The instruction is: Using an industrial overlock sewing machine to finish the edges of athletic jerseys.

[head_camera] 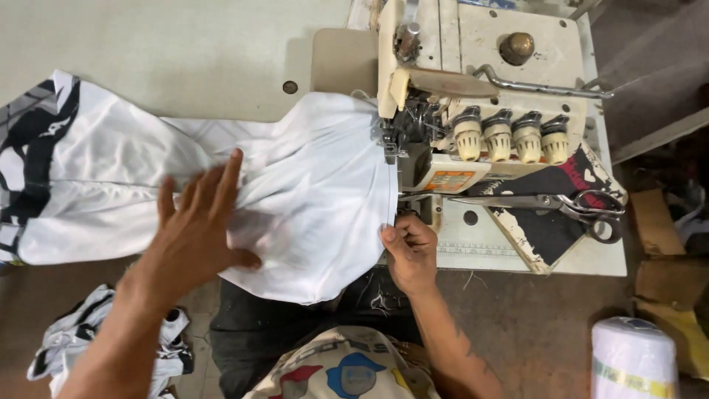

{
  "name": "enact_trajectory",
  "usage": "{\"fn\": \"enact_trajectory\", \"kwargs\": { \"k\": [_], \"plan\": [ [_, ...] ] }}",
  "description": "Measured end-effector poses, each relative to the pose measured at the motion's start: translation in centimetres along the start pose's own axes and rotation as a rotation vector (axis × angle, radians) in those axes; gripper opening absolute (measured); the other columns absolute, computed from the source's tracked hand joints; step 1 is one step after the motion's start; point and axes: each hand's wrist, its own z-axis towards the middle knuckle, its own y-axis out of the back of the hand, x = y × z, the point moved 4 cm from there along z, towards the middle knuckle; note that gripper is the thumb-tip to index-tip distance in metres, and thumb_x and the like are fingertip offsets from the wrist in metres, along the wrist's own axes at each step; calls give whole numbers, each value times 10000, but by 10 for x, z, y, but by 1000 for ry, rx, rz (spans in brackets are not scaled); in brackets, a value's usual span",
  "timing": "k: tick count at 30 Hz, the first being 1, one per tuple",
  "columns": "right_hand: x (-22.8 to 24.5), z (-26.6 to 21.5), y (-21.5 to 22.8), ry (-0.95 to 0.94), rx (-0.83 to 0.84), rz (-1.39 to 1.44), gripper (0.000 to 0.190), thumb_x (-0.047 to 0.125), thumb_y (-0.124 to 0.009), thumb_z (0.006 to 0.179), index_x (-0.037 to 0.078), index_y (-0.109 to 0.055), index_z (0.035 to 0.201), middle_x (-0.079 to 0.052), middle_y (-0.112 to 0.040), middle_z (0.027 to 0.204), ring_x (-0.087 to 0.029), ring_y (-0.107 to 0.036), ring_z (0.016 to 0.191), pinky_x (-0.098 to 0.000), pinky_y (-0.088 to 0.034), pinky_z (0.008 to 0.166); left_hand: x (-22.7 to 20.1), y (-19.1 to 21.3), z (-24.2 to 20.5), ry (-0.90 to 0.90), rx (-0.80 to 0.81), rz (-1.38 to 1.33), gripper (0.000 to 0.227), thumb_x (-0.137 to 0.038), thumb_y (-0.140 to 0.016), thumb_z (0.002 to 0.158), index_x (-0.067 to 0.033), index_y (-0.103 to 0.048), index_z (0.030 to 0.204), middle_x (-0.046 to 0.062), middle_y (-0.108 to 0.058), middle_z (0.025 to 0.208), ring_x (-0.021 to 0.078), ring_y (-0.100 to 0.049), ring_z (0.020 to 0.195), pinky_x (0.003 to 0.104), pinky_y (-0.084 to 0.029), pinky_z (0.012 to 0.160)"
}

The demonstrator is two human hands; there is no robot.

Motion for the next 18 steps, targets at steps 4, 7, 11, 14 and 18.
{"fn": "enact_trajectory", "kwargs": {
  "k": [4, 7, 11, 14, 18],
  "plan": [
    [-13, -6, 4, -24, 142, 240, 372, 342, -803, 1018, 93, -638, 796, 50, -553, 684, -69, -434, 625, -287, -320, 593, -3, 88, -19, 516, 200, -164, 737, -180, -603, 1085, -404, -395, 1755, 182, -853, 1127, 202, -773, 593, 317, -650, 419],
    [-8, -10, 0, -23, 137, 205, 401, 357, -808, 1000, 117, -578, 776, 83, -411, 634, -57, -314, 567, -279, -213, 532, 8, 114, -31, -21, -435, 85, 782, -112, -872, 920, 3, -614, 1648, 301, -730, 1458, 484, -692, 1300, 627, -576, 998],
    [11, -14, -7, 17, 105, 223, 341, 198, -800, 996, 125, -552, 774, 89, -376, 657, -54, -275, 588, -258, -215, 527, -1, 104, -27, -250, -467, -83, 379, 48, -795, 1062, 99, -717, 1429, 238, -820, 1209, 331, -815, 1062, 450, -697, 906],
    [16, -18, -8, 20, 114, 118, 199, 86, -728, 1042, 65, -620, 876, 100, -312, 657, -47, -243, 627, -254, -250, 594, -22, 93, -21, -186, -366, -140, 294, -50, -755, 1048, -20, -743, 1341, 181, -827, 1181, 293, -817, 979, 433, -714, 780],
    [-1, -11, -2, 56, 82, 173, 178, 91, -763, 1030, 20, -674, 893, 51, -462, 560, -33, -374, 568, -216, -335, 561, -28, 29, -16, 242, 33, -232, 924, -367, -1013, 663, -218, -589, 1470, 72, -746, 1291, 323, -723, 1224, 466, -581, 1063]
  ]
}}
